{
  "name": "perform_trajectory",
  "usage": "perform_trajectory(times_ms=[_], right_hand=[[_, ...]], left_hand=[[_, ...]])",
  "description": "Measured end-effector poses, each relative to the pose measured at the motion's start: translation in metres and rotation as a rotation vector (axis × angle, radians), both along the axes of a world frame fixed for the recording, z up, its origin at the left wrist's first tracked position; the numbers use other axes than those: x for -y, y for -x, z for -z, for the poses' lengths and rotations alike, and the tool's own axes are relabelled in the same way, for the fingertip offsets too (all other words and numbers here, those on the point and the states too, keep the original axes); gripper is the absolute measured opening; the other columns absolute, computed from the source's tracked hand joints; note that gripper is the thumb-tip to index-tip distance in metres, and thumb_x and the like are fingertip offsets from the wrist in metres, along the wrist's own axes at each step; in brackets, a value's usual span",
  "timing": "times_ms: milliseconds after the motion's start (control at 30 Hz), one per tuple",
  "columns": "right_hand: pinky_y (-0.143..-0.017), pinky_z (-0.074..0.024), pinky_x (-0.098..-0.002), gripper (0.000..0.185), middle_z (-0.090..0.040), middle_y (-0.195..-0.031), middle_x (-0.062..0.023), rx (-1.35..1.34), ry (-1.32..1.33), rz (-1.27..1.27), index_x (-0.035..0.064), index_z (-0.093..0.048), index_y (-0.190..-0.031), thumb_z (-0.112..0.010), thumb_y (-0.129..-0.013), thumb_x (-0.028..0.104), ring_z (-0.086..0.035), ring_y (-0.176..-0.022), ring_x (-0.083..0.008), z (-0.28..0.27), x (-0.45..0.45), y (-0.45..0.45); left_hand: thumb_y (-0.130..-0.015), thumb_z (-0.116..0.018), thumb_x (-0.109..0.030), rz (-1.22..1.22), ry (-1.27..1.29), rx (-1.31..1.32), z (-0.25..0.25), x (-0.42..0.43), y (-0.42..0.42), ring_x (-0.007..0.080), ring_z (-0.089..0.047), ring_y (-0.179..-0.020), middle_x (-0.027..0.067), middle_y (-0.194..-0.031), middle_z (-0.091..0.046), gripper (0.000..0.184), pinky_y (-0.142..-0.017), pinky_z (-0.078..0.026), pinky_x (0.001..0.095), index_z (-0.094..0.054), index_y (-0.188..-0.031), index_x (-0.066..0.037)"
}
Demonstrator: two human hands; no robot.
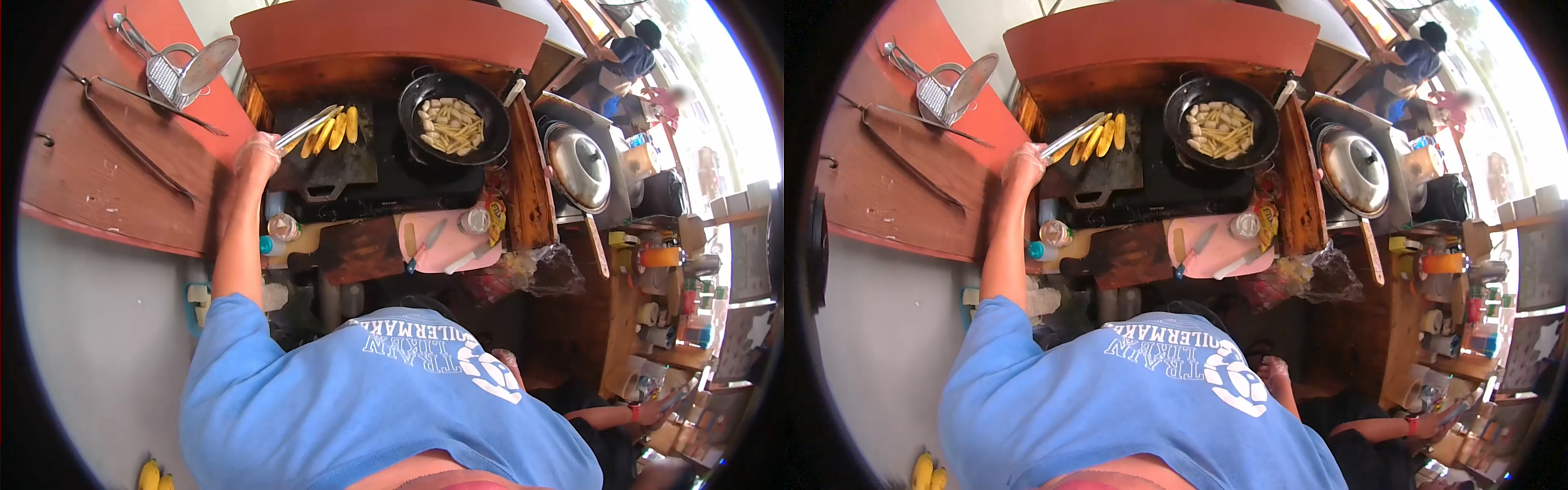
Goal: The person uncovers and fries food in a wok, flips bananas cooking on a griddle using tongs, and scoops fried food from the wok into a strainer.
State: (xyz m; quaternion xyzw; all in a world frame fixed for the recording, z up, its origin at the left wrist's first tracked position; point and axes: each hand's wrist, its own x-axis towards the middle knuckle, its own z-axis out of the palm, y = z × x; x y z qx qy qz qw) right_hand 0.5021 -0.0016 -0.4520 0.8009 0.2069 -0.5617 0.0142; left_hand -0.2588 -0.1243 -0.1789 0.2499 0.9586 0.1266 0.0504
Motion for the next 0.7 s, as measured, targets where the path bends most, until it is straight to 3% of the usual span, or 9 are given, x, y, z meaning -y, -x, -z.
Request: perform_trajectory(times_ms=[100, 233, 333, 467, 567, 700], right_hand=[[-0.05, -0.0491, -0.0403, 0.02, -0.058, -0.067, -0.0109, 0.02, -0.02, 0.046, 0.0084, -0.062, -0.092, -0.068, -0.076, 0.019, -0.053, -0.053, -0.0247, -0.001, 0.004, 0.001], [-0.046, -0.0481, -0.0389, 0.019, -0.056, -0.064, -0.0102, -0.148, -0.086, -0.005, 0.0071, -0.061, -0.089, -0.069, -0.074, 0.016, -0.052, -0.05, -0.0228, 0.046, 0.011, -0.026], [-0.046, -0.0479, -0.0364, 0.017, -0.056, -0.062, -0.0089, -0.209, -0.104, -0.032, 0.0071, -0.061, -0.088, -0.069, -0.075, 0.015, -0.051, -0.049, -0.0214, 0.066, 0.013, -0.034], [-0.046, -0.0474, -0.035, 0.017, -0.056, -0.063, -0.0084, -0.253, -0.133, -0.054, 0.0068, -0.062, -0.089, -0.069, -0.076, 0.015, -0.052, -0.051, -0.0207, 0.063, 0.014, -0.025], [-0.047, -0.0471, -0.034, 0.017, -0.056, -0.063, -0.0081, -0.286, -0.147, -0.067, 0.0066, -0.062, -0.089, -0.068, -0.076, 0.015, -0.052, -0.052, -0.0203, 0.055, 0.017, -0.011], [-0.05, -0.0478, -0.0384, 0.018, -0.056, -0.065, -0.0071, -0.125, -0.055, -0.05, 0.0076, -0.064, -0.091, -0.068, -0.078, 0.019, -0.053, -0.054, -0.0212, 0.035, 0.011, 0.013]], left_hand=[[-0.089, -0.06, -0.023, 0.101, -0.023, -0.231, 0.012, 0.005, 0.0, 0.0334, -0.066, -0.091, 0.0148, -0.096, -0.069, 0.021, -0.079, -0.052, 0.045, -0.072, -0.105, -0.015], [-0.097, -0.049, -0.021, 0.21, 0.092, -0.493, 0.012, 0.0, 0.003, 0.0357, -0.065, -0.083, 0.0172, -0.086, -0.069, 0.026, -0.073, -0.05, 0.0475, -0.07, -0.092, -0.007], [-0.098, -0.046, -0.022, 0.197, 0.074, -0.469, 0.002, 0.004, -0.003, 0.0368, -0.065, -0.08, 0.018, -0.082, -0.068, 0.03, -0.073, -0.049, 0.0488, -0.068, -0.086, -0.004], [-0.093, -0.054, -0.022, 0.134, 0.151, -0.354, 0.003, 0.019, -0.006, 0.0338, -0.066, -0.091, 0.0145, -0.094, -0.069, 0.021, -0.079, -0.051, 0.0461, -0.069, -0.101, -0.01], [-0.085, -0.066, -0.03, 0.017, -0.039, -0.209, 0.01, 0.032, 0.003, 0.0347, -0.064, -0.1, 0.0153, -0.105, -0.068, 0.029, -0.087, -0.05, 0.0449, -0.069, -0.109, -0.013], [-0.086, -0.064, -0.032, -0.078, -0.034, -0.185, 0.026, 0.027, 0.027, 0.0339, -0.064, -0.101, 0.0148, -0.106, -0.068, 0.033, -0.087, -0.05, 0.0443, -0.068, -0.113, -0.014]])
